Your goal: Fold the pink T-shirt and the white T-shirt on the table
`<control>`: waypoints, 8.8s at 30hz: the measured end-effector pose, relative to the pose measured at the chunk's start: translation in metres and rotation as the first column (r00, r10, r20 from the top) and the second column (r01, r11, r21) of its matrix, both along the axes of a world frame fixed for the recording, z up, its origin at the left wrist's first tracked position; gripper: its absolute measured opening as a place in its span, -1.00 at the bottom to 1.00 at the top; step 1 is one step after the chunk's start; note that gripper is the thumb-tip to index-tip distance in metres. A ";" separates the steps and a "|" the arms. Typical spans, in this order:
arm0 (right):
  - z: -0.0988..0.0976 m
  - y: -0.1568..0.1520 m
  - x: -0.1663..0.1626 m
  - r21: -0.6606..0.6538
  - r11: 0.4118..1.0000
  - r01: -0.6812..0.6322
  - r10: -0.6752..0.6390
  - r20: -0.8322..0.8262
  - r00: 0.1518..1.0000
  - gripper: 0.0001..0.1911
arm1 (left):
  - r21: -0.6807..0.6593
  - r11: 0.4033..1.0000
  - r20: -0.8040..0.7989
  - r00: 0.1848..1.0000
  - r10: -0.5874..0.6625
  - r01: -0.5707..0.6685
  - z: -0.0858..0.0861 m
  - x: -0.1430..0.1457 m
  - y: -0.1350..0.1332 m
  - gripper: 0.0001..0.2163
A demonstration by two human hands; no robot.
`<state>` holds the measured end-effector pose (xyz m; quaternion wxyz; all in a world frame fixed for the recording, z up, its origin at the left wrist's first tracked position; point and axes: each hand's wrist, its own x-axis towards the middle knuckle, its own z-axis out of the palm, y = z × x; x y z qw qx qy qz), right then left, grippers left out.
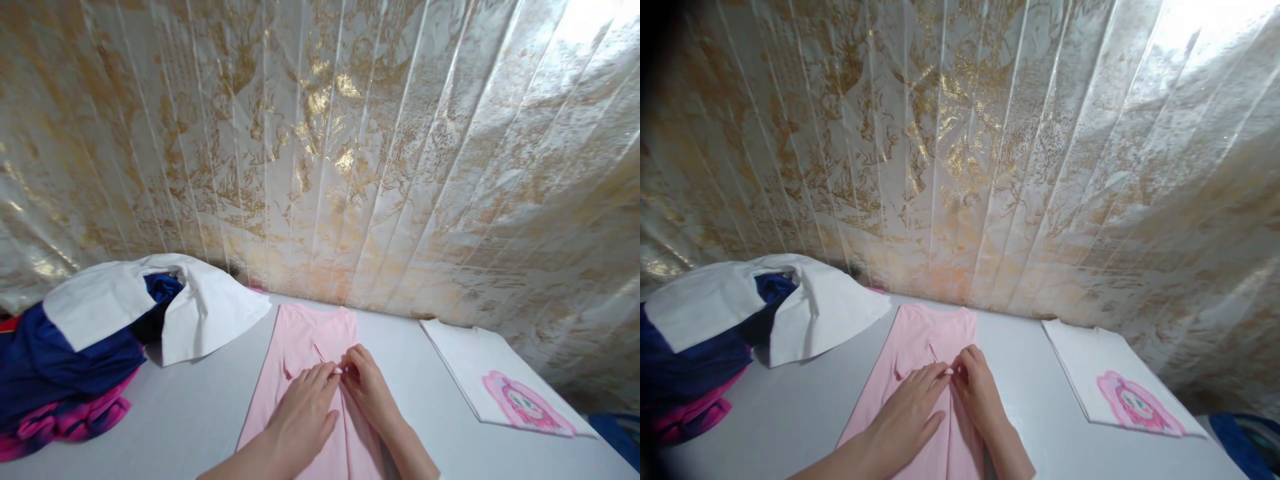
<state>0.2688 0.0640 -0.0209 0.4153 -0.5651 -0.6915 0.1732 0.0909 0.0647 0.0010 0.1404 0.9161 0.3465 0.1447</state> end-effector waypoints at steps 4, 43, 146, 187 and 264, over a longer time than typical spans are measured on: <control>-0.002 -0.001 0.001 0.007 1.000 0.006 -0.006 -0.006 1.000 -0.78 | 0.040 0.999 0.023 0.999 -0.032 0.031 0.002 -0.001 -0.001 -0.63; 0.000 -0.004 -0.003 0.030 0.998 0.054 -0.052 -0.057 0.997 -0.85 | -0.107 0.991 0.053 0.995 0.084 -0.078 0.010 0.000 0.005 -0.53; -0.014 0.051 0.002 0.173 0.974 0.149 -0.204 0.361 0.910 -0.51 | 0.165 0.986 -0.146 0.988 0.041 -0.016 -0.006 0.009 -0.004 -0.64; -0.008 0.044 -0.024 -0.130 0.973 0.188 -0.059 0.652 0.756 -0.43 | 0.193 0.980 -0.147 0.989 -0.027 0.055 -0.025 -0.019 0.085 -0.46; -0.031 -0.131 0.003 -0.119 0.983 -0.142 0.180 0.443 0.878 -0.45 | 0.013 0.999 -0.092 0.995 0.043 -0.042 -0.005 -0.096 -0.005 -0.46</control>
